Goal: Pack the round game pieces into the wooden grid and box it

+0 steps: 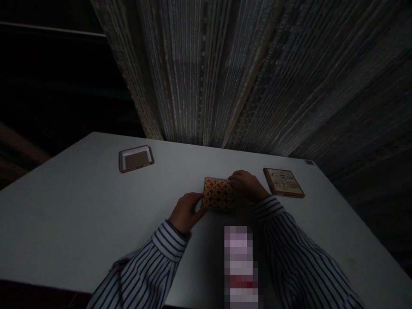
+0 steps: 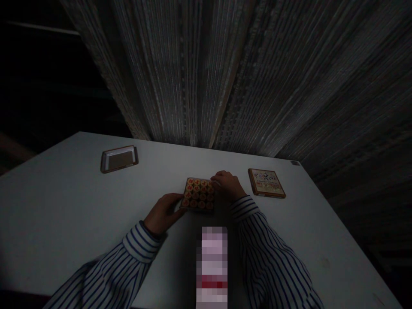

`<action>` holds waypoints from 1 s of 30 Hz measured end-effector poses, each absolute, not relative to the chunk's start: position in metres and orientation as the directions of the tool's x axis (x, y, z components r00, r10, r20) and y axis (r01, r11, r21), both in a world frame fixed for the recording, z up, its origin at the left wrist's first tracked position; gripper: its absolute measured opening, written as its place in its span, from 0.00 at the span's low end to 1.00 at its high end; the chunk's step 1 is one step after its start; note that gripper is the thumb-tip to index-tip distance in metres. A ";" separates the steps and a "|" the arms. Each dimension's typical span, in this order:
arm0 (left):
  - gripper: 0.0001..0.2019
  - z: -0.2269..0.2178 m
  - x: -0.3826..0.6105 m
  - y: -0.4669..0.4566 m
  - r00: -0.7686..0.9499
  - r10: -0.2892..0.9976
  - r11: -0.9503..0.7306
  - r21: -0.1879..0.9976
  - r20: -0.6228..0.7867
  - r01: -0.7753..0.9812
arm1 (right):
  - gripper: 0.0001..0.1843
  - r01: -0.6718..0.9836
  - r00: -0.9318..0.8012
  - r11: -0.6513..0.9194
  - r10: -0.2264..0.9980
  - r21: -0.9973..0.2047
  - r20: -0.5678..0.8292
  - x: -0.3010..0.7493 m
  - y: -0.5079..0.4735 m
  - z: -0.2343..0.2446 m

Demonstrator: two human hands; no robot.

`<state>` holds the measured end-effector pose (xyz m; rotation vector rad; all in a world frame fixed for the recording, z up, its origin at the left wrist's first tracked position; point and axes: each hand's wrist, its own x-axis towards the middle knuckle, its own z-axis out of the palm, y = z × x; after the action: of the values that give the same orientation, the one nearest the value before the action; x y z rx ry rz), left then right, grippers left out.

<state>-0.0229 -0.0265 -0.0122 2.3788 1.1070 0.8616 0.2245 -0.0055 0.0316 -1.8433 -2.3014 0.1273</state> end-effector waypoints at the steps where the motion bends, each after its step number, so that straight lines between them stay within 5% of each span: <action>1: 0.16 -0.012 -0.023 -0.027 0.501 0.782 -0.619 0.561 0.371 0.550 | 0.13 0.955 -0.209 0.227 0.972 -0.190 0.111 0.226 -0.007 0.031; 17: 0.17 -0.008 -0.023 -0.028 0.509 0.796 -0.596 0.574 0.328 0.562 | 0.10 0.856 -0.246 0.341 0.930 -0.389 0.273 0.232 -0.058 0.013; 30: 0.15 -0.015 -0.026 -0.028 0.505 0.775 -0.630 0.523 0.380 0.575 | 0.11 0.861 -0.220 0.339 0.921 -0.378 0.322 0.219 -0.089 0.007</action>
<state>-0.0256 -0.0281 -0.0146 2.4226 1.1287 0.8560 0.2190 -0.0887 0.0070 -1.5572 -2.1204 0.1609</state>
